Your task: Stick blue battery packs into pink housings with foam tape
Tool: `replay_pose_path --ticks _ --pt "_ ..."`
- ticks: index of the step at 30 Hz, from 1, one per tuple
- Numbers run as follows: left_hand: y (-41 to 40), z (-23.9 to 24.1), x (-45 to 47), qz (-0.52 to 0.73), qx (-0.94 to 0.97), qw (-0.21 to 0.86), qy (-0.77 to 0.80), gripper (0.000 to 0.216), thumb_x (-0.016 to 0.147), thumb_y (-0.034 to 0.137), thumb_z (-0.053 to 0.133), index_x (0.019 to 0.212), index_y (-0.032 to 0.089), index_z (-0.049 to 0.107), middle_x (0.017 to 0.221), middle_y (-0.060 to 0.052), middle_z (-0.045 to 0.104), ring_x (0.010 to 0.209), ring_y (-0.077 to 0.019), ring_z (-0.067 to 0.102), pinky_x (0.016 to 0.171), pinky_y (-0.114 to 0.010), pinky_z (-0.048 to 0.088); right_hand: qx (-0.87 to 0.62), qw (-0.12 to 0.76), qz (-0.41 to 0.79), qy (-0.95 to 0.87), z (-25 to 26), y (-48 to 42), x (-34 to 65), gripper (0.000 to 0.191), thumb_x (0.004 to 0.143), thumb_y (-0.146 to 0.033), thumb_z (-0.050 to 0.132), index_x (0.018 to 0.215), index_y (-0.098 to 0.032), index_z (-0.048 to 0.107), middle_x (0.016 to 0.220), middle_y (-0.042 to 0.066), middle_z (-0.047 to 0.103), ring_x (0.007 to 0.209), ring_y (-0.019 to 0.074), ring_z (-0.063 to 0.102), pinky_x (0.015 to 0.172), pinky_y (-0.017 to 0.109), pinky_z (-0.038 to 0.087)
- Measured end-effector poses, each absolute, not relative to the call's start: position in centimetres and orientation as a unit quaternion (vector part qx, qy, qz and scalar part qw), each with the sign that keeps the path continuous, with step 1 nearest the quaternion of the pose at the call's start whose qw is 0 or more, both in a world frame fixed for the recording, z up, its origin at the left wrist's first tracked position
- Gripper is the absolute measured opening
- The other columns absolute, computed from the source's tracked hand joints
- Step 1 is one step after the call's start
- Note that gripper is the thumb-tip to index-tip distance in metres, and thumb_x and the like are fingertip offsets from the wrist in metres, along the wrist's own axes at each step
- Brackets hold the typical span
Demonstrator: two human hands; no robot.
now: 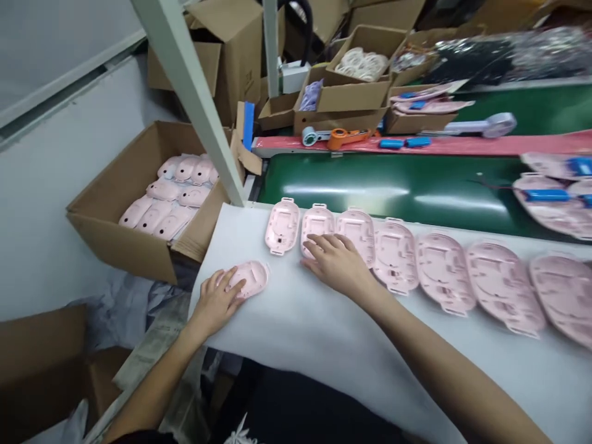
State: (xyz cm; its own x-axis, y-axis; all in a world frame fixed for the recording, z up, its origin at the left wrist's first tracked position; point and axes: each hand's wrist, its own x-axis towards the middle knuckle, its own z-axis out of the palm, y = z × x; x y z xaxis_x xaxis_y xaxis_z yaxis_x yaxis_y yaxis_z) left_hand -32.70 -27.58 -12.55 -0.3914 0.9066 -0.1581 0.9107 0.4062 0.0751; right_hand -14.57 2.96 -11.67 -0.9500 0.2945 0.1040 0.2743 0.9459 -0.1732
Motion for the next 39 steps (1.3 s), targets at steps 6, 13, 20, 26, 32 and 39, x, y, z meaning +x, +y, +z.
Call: replay_pose_path --ticks 6,13,20,26,32,39 --pt "-24.5 -11.0 -37.2 -0.014 0.509 0.087 0.856 0.047 0.104 0.037 0.048 0.148 0.028 0.062 0.171 -0.011 0.037 0.150 -0.0438 0.035 0.118 -0.066 0.035 -0.077 0.002 0.104 -0.992 -11.7 2.1 -21.2 0.050 0.110 -0.047 0.043 0.148 -0.020 0.060 0.162 0.013 0.050 0.148 0.0368 0.046 0.121 0.057 0.035" --pt "-23.6 -12.1 -38.0 0.056 0.526 0.153 0.835 0.028 0.096 0.029 0.052 0.108 0.024 0.076 0.165 -0.006 0.047 0.157 -0.0440 0.026 0.124 -0.075 0.023 -0.062 0.000 0.074 -0.995 -12.6 0.7 -16.7 0.041 0.109 -0.049 0.048 0.129 -0.023 0.071 0.156 0.012 0.057 0.145 0.0361 0.049 0.121 0.060 0.036" --pt "-17.1 -13.1 -37.6 0.087 0.618 0.148 0.767 0.020 0.093 0.028 0.058 0.104 0.020 0.072 0.158 -0.008 0.053 0.161 -0.0302 0.024 0.133 -0.047 0.028 -0.107 0.041 0.062 -0.991 -13.4 -0.7 -16.1 0.040 0.110 -0.051 0.047 0.131 -0.026 0.069 0.155 0.012 0.057 0.146 0.0346 0.048 0.123 0.062 0.032" --pt "-14.3 -11.8 -39.6 0.077 0.628 0.137 0.762 0.024 0.090 0.032 0.063 0.110 0.022 0.072 0.156 -0.006 0.057 0.152 -0.0322 0.040 0.128 -0.049 0.033 -0.085 0.021 0.100 -0.991 -13.2 0.6 -16.5 0.042 0.109 -0.049 0.048 0.135 -0.021 0.067 0.160 0.014 0.052 0.147 0.0325 0.048 0.119 0.052 0.042" --pt "-18.8 -9.7 -37.7 0.065 0.540 0.088 0.835 0.047 0.105 0.051 0.041 0.137 0.025 0.064 0.149 -0.012 0.059 0.127 -0.0343 0.060 0.107 -0.052 0.051 -0.061 0.016 0.114 -0.991 -12.7 0.9 -15.8 0.041 0.106 -0.049 0.055 0.135 -0.022 0.068 0.161 0.014 0.051 0.147 0.0354 0.048 0.123 0.058 0.036" --pt "-20.6 -10.6 -38.1 0.038 0.575 0.110 0.810 0.042 0.100 0.038 0.052 0.137 0.028 0.068 0.157 -0.010 0.055 0.139 -0.0382 0.050 0.115 -0.061 0.044 -0.055 0.026 0.117 -0.991 -13.0 0.2 -16.5 0.039 0.107 -0.045 0.056 0.135 -0.021 0.068 0.158 0.013 0.054 0.144 0.0341 0.051 0.121 0.054 0.041"
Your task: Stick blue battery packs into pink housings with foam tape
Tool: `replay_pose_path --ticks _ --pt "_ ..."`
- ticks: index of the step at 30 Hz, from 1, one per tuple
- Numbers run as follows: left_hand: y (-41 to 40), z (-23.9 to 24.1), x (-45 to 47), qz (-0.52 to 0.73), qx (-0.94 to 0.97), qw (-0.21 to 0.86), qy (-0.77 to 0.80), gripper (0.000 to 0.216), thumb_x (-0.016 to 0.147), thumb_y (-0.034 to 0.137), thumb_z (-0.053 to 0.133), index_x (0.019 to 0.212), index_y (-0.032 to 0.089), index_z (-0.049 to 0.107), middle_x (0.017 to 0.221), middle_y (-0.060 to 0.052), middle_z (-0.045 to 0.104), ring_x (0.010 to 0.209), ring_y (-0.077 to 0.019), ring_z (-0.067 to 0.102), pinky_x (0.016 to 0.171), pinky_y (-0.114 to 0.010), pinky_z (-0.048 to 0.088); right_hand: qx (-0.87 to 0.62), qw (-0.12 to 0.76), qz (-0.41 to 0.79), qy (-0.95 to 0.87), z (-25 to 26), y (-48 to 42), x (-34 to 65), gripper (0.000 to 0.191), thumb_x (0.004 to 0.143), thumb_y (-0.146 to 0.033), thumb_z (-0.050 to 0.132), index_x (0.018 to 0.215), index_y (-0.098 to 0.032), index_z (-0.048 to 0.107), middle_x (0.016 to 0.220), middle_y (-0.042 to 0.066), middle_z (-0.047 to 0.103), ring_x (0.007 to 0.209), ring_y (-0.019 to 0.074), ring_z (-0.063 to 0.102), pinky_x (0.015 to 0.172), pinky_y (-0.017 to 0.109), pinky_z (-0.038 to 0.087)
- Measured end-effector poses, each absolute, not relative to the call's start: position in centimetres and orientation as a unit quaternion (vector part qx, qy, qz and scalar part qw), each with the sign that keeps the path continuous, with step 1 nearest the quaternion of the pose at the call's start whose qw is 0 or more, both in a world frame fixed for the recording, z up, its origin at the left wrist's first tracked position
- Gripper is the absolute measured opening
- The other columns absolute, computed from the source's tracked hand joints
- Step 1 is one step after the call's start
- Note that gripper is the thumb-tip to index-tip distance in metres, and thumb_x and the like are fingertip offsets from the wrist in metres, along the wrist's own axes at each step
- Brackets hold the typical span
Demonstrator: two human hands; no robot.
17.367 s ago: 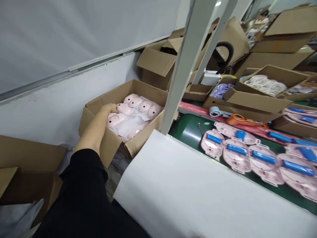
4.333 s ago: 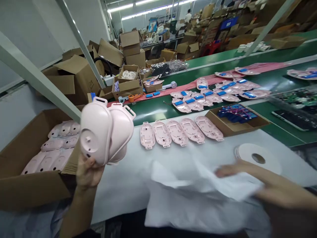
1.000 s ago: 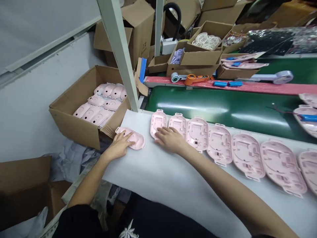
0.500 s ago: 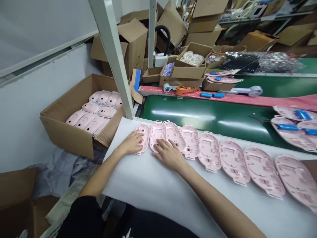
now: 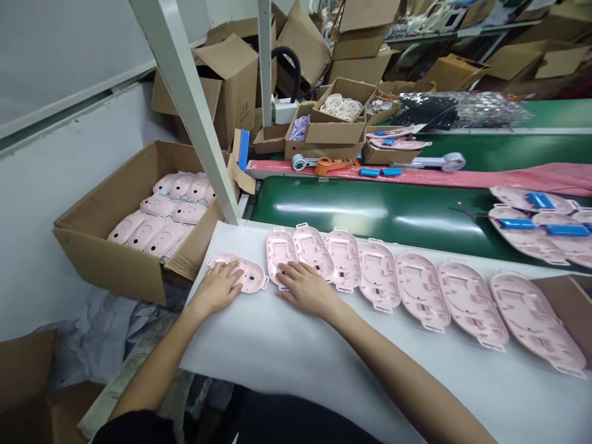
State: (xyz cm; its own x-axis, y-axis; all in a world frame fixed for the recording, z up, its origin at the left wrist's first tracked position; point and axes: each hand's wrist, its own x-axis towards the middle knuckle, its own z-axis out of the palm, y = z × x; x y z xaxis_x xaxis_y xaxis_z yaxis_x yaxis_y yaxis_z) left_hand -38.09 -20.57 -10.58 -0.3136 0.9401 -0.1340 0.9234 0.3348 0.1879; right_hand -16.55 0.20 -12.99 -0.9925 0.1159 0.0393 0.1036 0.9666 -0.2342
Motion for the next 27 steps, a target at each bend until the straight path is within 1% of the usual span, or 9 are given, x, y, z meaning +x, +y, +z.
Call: replay_pose_path --ticks 2,6,8,11,15,17,21,24,27 --pt "-19.8 -11.0 -39.1 0.038 0.588 0.116 0.799 0.045 0.101 0.034 0.048 0.142 0.029 0.065 0.160 -0.007 0.053 0.146 -0.0368 0.044 0.121 -0.062 0.037 -0.053 0.029 0.130 -0.990 -12.9 0.0 -17.1 0.041 0.106 -0.045 0.057 0.137 -0.020 0.068 0.159 0.013 0.053 0.146 0.0337 0.049 0.123 0.052 0.040" --pt "-17.4 -11.5 -40.8 0.027 0.612 0.130 0.780 0.049 0.096 0.018 0.046 0.133 0.037 0.072 0.166 0.002 0.046 0.162 -0.0352 0.018 0.130 -0.065 0.014 -0.056 0.021 0.157 -0.986 -12.2 0.9 -17.1 0.059 0.105 -0.056 0.055 0.151 -0.019 0.059 0.166 0.011 0.045 0.153 0.0338 0.042 0.128 0.053 0.033" --pt "-16.3 -12.0 -40.6 0.029 0.587 0.124 0.799 0.050 0.100 0.023 0.043 0.143 0.035 0.065 0.171 -0.001 0.037 0.164 -0.0371 0.013 0.128 -0.068 0.014 -0.134 0.035 0.154 -0.978 -12.1 1.8 -16.4 0.064 0.108 -0.057 0.046 0.157 -0.017 0.051 0.168 0.012 0.040 0.156 0.0335 0.037 0.129 0.055 0.031" --pt "-15.0 -12.8 -39.7 0.030 0.570 0.121 0.812 0.058 0.105 0.042 0.042 0.161 0.028 0.044 0.176 -0.011 0.024 0.163 -0.0420 0.015 0.124 -0.075 0.015 -0.250 0.017 0.136 -0.958 -13.0 2.5 -15.1 0.065 0.111 -0.052 0.036 0.160 -0.010 0.047 0.170 0.018 0.033 0.160 0.0340 0.028 0.130 0.057 0.027" --pt "-13.4 -12.8 -39.4 0.020 0.596 0.134 0.791 0.065 0.105 0.050 0.042 0.166 0.029 0.034 0.175 -0.011 0.025 0.163 -0.0380 0.019 0.128 -0.071 0.011 -0.275 0.011 0.145 -0.950 -14.4 1.9 -15.3 0.073 0.111 -0.058 0.029 0.160 -0.006 0.045 0.171 0.021 0.028 0.162 0.0332 0.022 0.131 0.055 0.023" --pt "-12.4 -12.5 -39.3 0.019 0.595 0.133 0.792 0.066 0.106 0.053 0.038 0.168 0.032 0.028 0.176 -0.008 0.026 0.163 -0.0397 0.016 0.127 -0.073 0.008 -0.290 0.013 0.154 -0.945 -14.4 1.4 -16.1 0.078 0.111 -0.060 0.023 0.162 -0.005 0.042 0.172 0.020 0.027 0.162 0.0323 0.021 0.131 0.053 0.021" --pt "-10.4 -12.5 -38.6 0.010 0.591 0.133 0.795 0.063 0.103 0.066 0.036 0.162 0.043 0.038 0.177 0.002 0.021 0.162 -0.0486 0.005 0.123 -0.079 0.004 -0.312 -0.020 0.160 -0.936 -13.8 0.7 -17.3 0.084 0.110 -0.063 0.021 0.164 0.000 0.035 0.173 0.020 0.023 0.163 0.0316 0.016 0.132 0.049 0.016" --pt "-9.6 -12.9 -38.8 0.003 0.601 0.136 0.788 0.062 0.101 0.068 0.041 0.159 0.047 0.043 0.177 0.006 0.023 0.162 -0.0477 0.003 0.125 -0.075 0.000 -0.328 -0.033 0.151 -0.932 -13.9 0.1 -17.3 0.083 0.110 -0.062 0.023 0.164 0.000 0.034 0.173 0.020 0.022 0.163 0.0322 0.016 0.132 0.049 0.015" --pt "-9.2 -13.2 -39.5 0.002 0.606 0.140 0.783 0.063 0.101 0.067 0.042 0.161 0.047 0.040 0.176 0.007 0.023 0.162 -0.0469 0.004 0.126 -0.074 0.000 -0.338 -0.029 0.130 -0.932 -14.7 -0.6 -16.7 0.083 0.109 -0.062 0.024 0.163 0.000 0.037 0.172 0.021 0.025 0.162 0.0341 0.020 0.130 0.051 0.018"
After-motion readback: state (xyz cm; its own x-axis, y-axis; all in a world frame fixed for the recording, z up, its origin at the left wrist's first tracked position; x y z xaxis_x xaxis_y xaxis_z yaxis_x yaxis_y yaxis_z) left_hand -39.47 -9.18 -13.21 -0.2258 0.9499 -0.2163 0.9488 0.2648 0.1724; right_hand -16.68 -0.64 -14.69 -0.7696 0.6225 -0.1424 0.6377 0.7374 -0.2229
